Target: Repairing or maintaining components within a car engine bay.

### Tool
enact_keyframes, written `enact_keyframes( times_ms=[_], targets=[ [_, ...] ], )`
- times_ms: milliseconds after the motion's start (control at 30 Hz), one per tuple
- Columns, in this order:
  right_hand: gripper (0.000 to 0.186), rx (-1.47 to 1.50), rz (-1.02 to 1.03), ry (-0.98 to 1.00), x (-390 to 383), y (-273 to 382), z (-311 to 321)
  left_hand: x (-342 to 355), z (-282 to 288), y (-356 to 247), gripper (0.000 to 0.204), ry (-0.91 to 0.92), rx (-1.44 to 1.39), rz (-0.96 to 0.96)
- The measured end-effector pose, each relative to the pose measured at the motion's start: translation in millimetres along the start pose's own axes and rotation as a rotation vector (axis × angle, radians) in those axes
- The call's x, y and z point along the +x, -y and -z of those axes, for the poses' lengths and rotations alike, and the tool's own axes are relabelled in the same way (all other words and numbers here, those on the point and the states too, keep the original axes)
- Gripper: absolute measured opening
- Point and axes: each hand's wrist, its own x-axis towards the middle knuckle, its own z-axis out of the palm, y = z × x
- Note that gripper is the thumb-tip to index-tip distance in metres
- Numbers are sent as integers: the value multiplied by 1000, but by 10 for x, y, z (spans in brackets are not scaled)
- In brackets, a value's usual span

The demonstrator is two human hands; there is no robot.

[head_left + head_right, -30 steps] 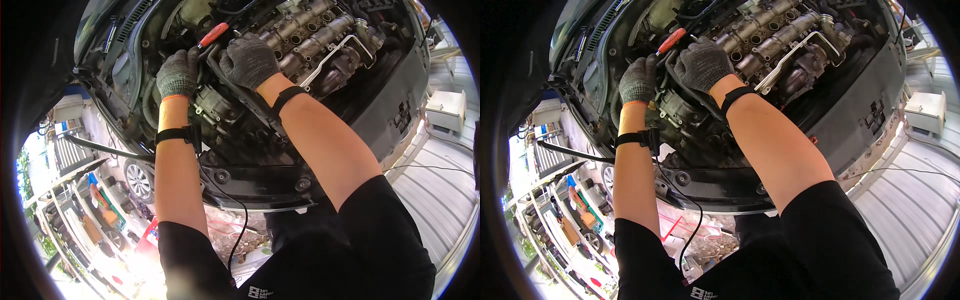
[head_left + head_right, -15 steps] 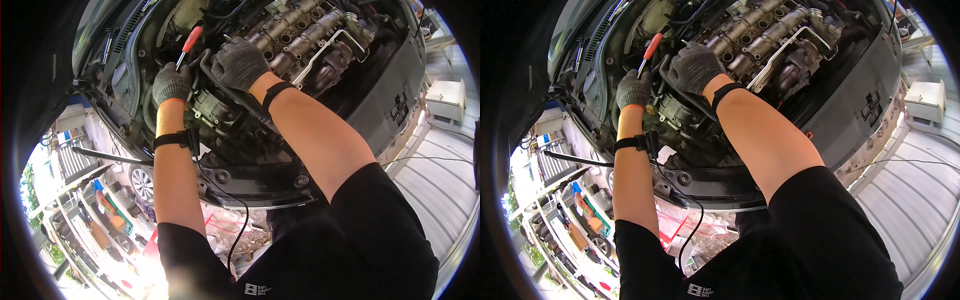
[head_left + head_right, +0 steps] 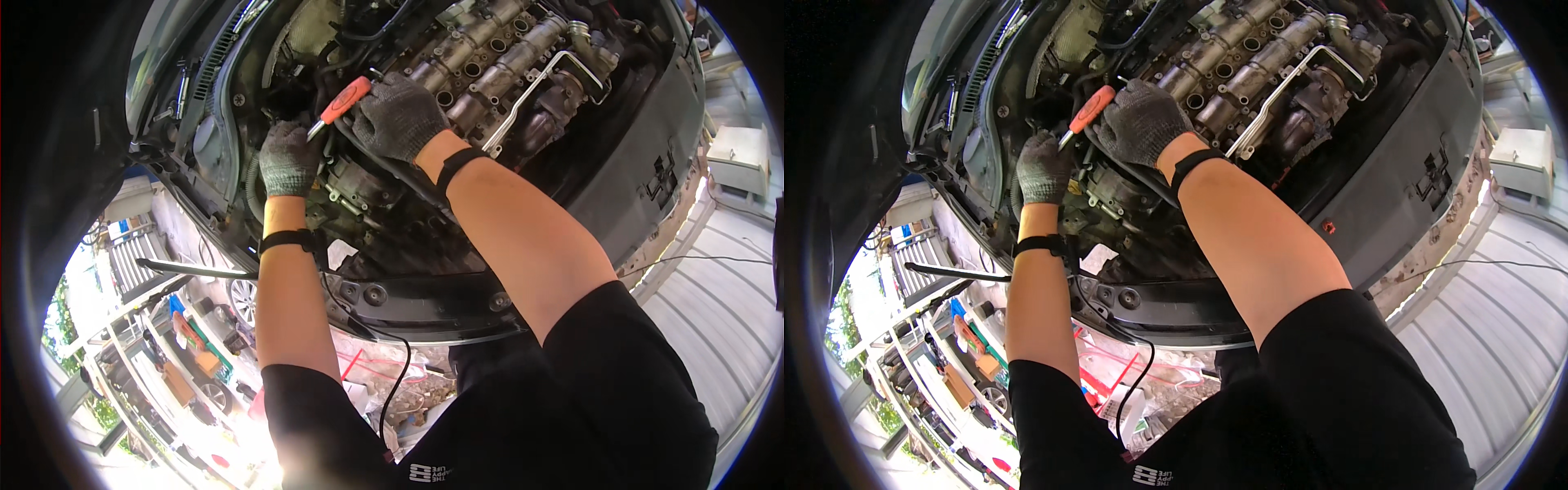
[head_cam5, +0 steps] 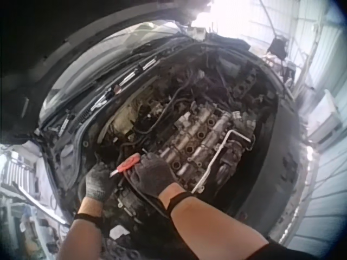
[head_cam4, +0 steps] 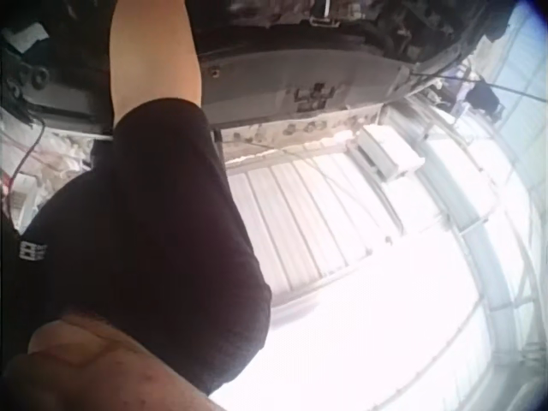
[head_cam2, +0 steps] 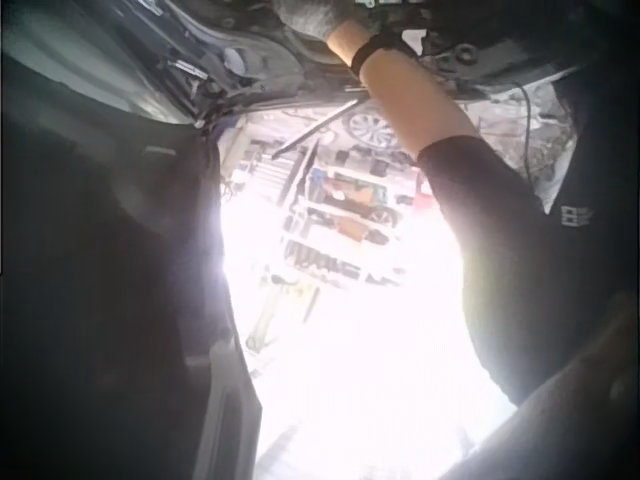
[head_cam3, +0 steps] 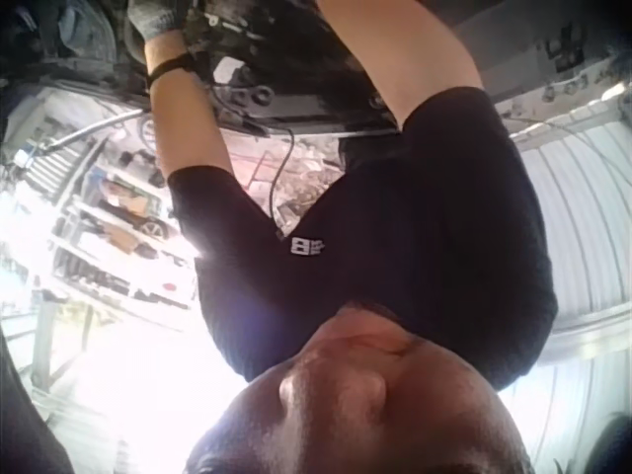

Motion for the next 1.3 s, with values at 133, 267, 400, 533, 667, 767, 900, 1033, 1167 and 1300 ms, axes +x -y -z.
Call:
enact_keyframes(
  times_ms=[133,267,400,533,667,767,900,1033,1167,1300],
  targets=[
    [33,0,34,-38,-28,-82,-20,257,42,-189,48,328,48,271],
    [27,25,14,-16,36,60,-37,409,-67,149,61,374,-57,1079],
    [28,-4,11,-11,-35,-159,-65,384,135,-342,60,403,32,777],
    [31,53,-22,7,-3,-73,-42,143,111,-150,45,458,157,235],
    [32,72,-24,74,-48,-34,-34,101,133,-140,47,94,-49,-105],
    [27,48,-44,72,-40,-42,12,215,135,-336,57,226,-201,681],
    [24,24,-35,93,-21,-84,-3,243,3,-146,46,199,-44,880],
    [23,49,-50,112,-4,-3,81,-59,67,-2,38,141,-63,-9],
    [24,64,-49,72,18,-61,42,151,86,-41,39,188,-285,785],
    [21,61,-70,139,-2,8,78,85,-123,271,43,194,-183,743]
  ],
)
